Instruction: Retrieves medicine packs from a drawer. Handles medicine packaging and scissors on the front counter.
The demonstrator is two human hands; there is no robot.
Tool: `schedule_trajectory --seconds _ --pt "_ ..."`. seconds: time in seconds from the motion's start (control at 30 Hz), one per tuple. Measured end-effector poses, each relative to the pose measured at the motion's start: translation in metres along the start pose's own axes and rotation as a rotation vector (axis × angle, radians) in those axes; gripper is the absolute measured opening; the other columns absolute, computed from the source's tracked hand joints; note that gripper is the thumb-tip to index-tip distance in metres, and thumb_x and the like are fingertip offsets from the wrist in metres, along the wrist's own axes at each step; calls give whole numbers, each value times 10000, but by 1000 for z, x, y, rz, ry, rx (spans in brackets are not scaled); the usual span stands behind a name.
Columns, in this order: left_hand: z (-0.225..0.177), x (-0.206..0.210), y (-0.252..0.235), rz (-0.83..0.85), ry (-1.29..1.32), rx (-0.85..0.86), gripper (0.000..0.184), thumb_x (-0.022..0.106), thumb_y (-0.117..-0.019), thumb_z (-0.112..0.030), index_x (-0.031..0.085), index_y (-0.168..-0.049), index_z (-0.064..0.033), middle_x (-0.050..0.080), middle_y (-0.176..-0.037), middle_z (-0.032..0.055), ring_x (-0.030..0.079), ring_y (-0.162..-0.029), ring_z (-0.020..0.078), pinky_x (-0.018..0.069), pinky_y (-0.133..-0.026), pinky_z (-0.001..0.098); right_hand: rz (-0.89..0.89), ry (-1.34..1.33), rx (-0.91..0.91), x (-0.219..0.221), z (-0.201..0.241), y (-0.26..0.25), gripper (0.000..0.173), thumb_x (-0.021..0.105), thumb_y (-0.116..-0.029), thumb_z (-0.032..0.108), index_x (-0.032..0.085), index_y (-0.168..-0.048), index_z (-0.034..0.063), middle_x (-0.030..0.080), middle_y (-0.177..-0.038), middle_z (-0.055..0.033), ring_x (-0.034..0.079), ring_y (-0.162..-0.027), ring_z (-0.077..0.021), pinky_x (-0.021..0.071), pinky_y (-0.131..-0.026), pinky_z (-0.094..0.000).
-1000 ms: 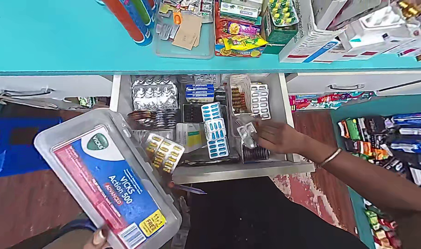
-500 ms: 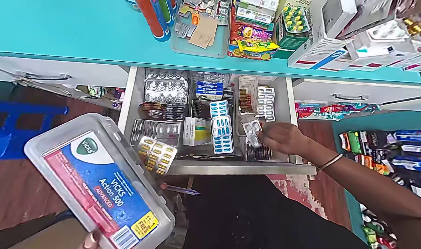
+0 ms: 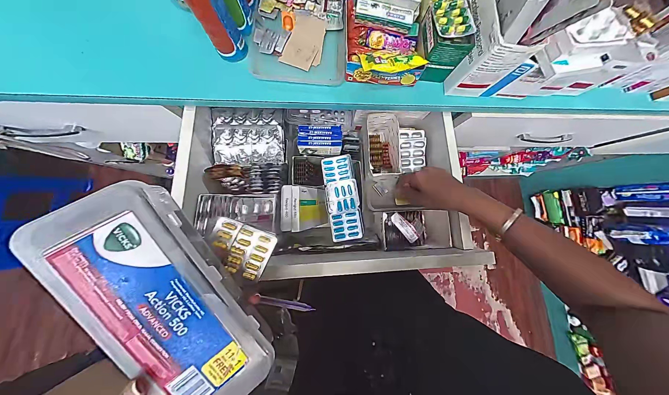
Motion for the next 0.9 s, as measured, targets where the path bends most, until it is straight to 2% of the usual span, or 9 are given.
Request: schedule_trajectory --seconds 0.07,0.13,0.23,0.43,0.5,0.6,0.7,0.8,0.9 --pt "2 -42 14 23 -60 29 591 707 -868 -428 630 -1367 -120 665 -1331 108 615 -1264 284 497 -1061 495 86 187 71 16 0 -28 253 567 -1044 265 724 -1139 92 716 -961 -188 695 -927 -410 530 -784 -624" --pt "5 -73 23 60 -103 66 700 695 -849 -488 571 -1417 -98 629 -1372 141 594 -1278 327 493 -1054 524 187 306 134 32 8 -46 301 582 -1037 295 711 -1079 25 705 -1020 -214 685 -969 -427 534 -779 -614" --pt "7 -74 28 7 -88 71 717 705 -840 -502 570 -1421 -104 627 -1378 137 599 -1275 326 501 -1047 526 279 400 215 40 18 -50 339 570 -1044 303 700 -1021 -10 696 -1015 -209 686 -946 -409 541 -729 -580" --pt "12 -101 39 -33 -44 104 702 715 -845 -478 576 -1398 -68 628 -1350 190 603 -1254 366 501 -1036 556 367 323 178 62 27 -38 222 493 -1032 63 632 -1142 -71 649 -1119 -252 654 -1031 -441 535 -785 -605" --pt "12 -92 36 0 -35 125 669 690 -872 -475 583 -1396 -72 632 -1356 162 596 -1270 335 495 -1052 530 351 326 219 66 25 -47 228 496 -1035 91 646 -1126 -55 662 -1089 -241 667 -993 -429 540 -745 -585" --pt "11 -56 19 7 -24 110 618 714 -861 -425 621 -1363 -77 663 -1324 131 621 -1254 303 513 -1042 509 398 302 255 71 28 -56 246 473 -1047 56 639 -1165 -82 657 -1154 -266 653 -1067 -450 528 -835 -605" --pt "12 -65 25 44 -133 73 715 690 -871 -522 557 -1437 -107 630 -1380 112 595 -1285 275 500 -1064 467 382 380 162 81 25 -66 214 503 -1019 27 645 -1155 -59 674 -1100 -244 670 -1013 -434 539 -803 -592" --pt "15 -61 19 40 -114 22 718 720 -828 -521 590 -1416 -129 650 -1360 112 621 -1257 294 519 -1034 497 312 347 12 54 28 -49 218 565 -1010 86 660 -1177 -18 677 -1092 -219 667 -1021 -421 536 -817 -608" --pt "18 -68 23 51 -74 -12 757 726 -831 -518 554 -1448 -115 627 -1388 124 604 -1278 302 514 -1044 494 302 193 2 5 36 -3 238 551 -1041 179 666 -1205 52 693 -1028 -191 676 -986 -398 526 -820 -599"
Point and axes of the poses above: each hand's wrist, its own y-axis away from the middle knuckle, its own x-axis out of the palm, z = x × y, the point moved 8 cm from there along -y, towards the middle knuckle
